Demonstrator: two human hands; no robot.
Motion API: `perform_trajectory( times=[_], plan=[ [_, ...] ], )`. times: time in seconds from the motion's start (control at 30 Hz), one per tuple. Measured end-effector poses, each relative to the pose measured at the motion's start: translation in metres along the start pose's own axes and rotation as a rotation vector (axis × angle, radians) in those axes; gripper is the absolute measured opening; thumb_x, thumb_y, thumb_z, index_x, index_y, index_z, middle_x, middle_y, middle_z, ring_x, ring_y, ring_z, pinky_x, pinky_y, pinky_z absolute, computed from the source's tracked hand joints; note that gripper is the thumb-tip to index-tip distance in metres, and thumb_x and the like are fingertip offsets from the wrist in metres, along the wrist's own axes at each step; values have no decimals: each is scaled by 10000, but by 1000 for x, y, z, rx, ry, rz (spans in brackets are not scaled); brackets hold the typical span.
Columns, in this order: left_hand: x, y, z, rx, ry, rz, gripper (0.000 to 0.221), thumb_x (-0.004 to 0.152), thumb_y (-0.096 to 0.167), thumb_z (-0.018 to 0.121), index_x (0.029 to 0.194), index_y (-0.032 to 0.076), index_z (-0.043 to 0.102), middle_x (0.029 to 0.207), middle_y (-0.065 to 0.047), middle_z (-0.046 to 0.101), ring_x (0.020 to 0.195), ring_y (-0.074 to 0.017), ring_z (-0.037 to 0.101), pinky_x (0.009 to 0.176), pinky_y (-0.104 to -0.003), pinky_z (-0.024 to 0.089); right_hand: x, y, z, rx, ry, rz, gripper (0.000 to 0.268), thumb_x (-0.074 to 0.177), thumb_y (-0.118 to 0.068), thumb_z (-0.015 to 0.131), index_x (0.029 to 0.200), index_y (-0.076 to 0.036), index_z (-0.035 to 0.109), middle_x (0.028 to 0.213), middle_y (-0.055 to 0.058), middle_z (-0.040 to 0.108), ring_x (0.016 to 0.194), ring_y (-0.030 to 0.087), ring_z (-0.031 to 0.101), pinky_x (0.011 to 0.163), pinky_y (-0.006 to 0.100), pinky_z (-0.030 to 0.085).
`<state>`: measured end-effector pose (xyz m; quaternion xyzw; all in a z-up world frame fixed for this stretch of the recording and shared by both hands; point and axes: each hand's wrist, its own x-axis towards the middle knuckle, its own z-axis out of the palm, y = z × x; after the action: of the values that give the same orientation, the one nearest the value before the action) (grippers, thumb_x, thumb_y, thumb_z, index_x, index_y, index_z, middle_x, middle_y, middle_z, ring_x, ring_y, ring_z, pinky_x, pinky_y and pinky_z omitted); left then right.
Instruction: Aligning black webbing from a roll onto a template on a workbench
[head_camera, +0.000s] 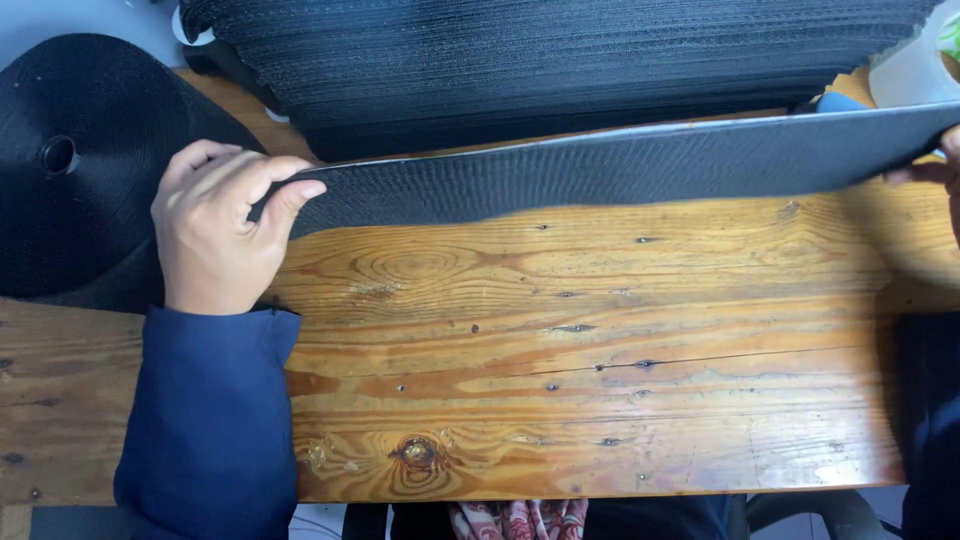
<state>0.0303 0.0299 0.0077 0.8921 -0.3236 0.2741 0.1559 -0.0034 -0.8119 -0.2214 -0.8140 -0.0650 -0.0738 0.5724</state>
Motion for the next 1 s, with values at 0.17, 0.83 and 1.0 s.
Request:
perform_trajectory(
  times=[0.17, 0.83, 1.0],
  plan=[
    [-4, -9, -8, 64, -46, -12, 185, 1149, 193, 774, 1038, 46, 764, 960, -76, 749, 811, -320, 648, 843, -446, 497, 7, -154, 107, -36, 1, 159, 502, 1192, -276, 416, 1667, -143, 325, 1633, 78, 419, 1439, 279, 491, 866, 465, 551],
    [-34, -43, -9, 290, -74, -103, 117, 1239, 198, 816, 1295, 98, 841, 1113, -72, 778, 915, -342, 657, 985, -441, 504, 7, -237, 186, 39, 105, 78, 217, 1216, -153, 599, 1146, -67, 412, 1062, 45, 471, 966, 231, 624, 863, 403, 700],
    [-38, -43, -12, 195, -68, -119, 90, 1240, 98, 838, 1263, 11, 828, 1180, -143, 800, 1025, -376, 716, 976, -467, 514, 8, -233, 181, 17, 120, 96, 223, 1218, -153, 595, 1156, -41, 412, 1148, 103, 540, 947, 253, 635, 838, 402, 690]
  ],
)
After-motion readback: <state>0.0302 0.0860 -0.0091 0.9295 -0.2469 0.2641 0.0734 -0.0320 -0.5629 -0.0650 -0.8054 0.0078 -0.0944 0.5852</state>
